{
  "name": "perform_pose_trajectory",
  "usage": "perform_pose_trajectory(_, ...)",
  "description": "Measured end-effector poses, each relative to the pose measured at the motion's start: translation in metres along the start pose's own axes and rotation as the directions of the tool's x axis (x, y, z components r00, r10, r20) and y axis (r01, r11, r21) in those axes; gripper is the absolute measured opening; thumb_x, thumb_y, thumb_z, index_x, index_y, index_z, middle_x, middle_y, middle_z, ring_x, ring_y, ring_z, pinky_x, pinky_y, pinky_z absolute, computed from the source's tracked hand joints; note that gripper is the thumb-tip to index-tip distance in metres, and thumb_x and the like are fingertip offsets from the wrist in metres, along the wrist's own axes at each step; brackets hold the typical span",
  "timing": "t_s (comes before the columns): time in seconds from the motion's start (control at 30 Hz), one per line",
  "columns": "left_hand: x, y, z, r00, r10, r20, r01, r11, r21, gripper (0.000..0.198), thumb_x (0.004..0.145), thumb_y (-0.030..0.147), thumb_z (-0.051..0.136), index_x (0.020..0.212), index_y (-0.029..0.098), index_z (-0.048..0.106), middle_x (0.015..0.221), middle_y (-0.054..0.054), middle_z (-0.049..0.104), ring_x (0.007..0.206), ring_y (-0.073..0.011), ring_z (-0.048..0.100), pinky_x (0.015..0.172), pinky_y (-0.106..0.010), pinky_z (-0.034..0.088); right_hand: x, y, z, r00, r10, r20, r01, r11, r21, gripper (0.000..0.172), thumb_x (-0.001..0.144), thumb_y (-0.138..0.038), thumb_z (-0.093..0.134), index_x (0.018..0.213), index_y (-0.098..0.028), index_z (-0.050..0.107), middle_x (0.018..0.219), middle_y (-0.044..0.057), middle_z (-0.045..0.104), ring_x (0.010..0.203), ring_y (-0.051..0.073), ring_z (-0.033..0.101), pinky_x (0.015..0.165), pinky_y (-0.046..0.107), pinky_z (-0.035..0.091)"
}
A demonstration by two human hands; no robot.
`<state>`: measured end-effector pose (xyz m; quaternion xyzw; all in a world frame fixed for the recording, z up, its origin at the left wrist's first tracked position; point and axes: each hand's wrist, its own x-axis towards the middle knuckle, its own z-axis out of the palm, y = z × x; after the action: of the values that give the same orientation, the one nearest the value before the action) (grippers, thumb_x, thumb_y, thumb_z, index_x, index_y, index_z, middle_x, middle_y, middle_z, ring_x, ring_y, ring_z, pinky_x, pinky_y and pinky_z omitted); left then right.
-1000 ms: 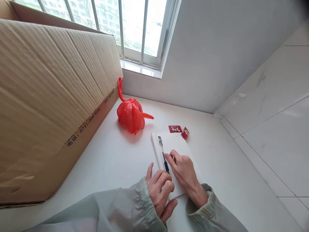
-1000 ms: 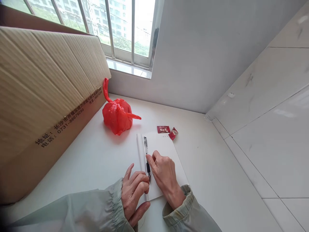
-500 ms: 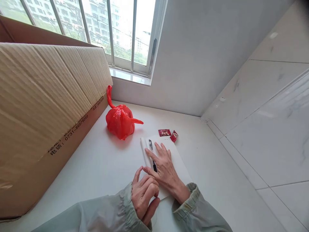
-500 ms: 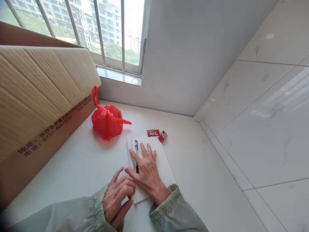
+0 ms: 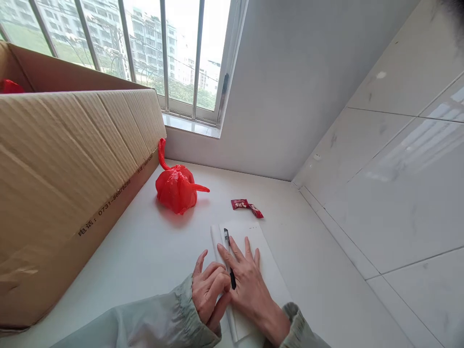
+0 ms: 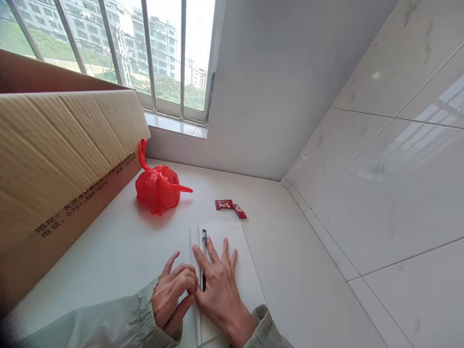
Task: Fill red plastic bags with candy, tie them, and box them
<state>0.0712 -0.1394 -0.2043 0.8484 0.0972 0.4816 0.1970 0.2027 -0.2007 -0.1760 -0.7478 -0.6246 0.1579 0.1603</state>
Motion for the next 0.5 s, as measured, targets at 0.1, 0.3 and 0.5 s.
perform_pose_trajectory(0.1, -0.001, -0.001, 0.000, 1.000, 0.016, 0.026, -0.015, 1.000, -0.014, 0.017, 0.090, 0.007, 0.038, 0.081, 0.021, 0.041, 0.070, 0.005, 0.051, 0.074, -0.0124, 0.053, 0.114, -0.050, 0.016, -0.030, 0.013, 0.002, 0.999, -0.027, 0.029, 0.027, 1.000, -0.010, 0.069, 0.092, -0.038, 0.050, 0.153, -0.044, 0.019, 0.162, -0.004, 0.010, 0.147, 0.043, -0.003, 0.108, 0.077, 0.013)
perform_pose_trajectory(0.3, 0.001, 0.000, -0.002, 0.996, -0.018, 0.086, 0.017, 1.000, 0.008, 0.018, 0.090, 0.006, 0.036, 0.082, 0.021, 0.040, 0.071, 0.005, 0.050, 0.075, -0.0126, 0.054, 0.114, -0.054, 0.013, -0.062, 0.075, -0.013, 0.994, 0.096, -0.054, -0.101, 0.989, -0.106, 0.065, 0.094, -0.039, 0.046, 0.153, -0.045, 0.019, 0.162, -0.005, 0.014, 0.148, 0.039, 0.003, 0.110, 0.074, 0.019)
perform_pose_trajectory(0.5, 0.001, 0.001, 0.002, 0.993, -0.055, 0.102, 0.052, 0.998, 0.034, 0.019, 0.089, 0.006, 0.035, 0.079, 0.022, 0.039, 0.069, 0.006, 0.049, 0.073, -0.0126, 0.053, 0.115, -0.053, 0.012, -0.052, 0.177, -0.048, 0.964, 0.190, -0.186, -0.222, 0.960, -0.169, 0.058, 0.096, -0.049, 0.039, 0.152, -0.043, 0.023, 0.161, -0.003, 0.023, 0.149, 0.035, 0.010, 0.112, 0.068, 0.023)
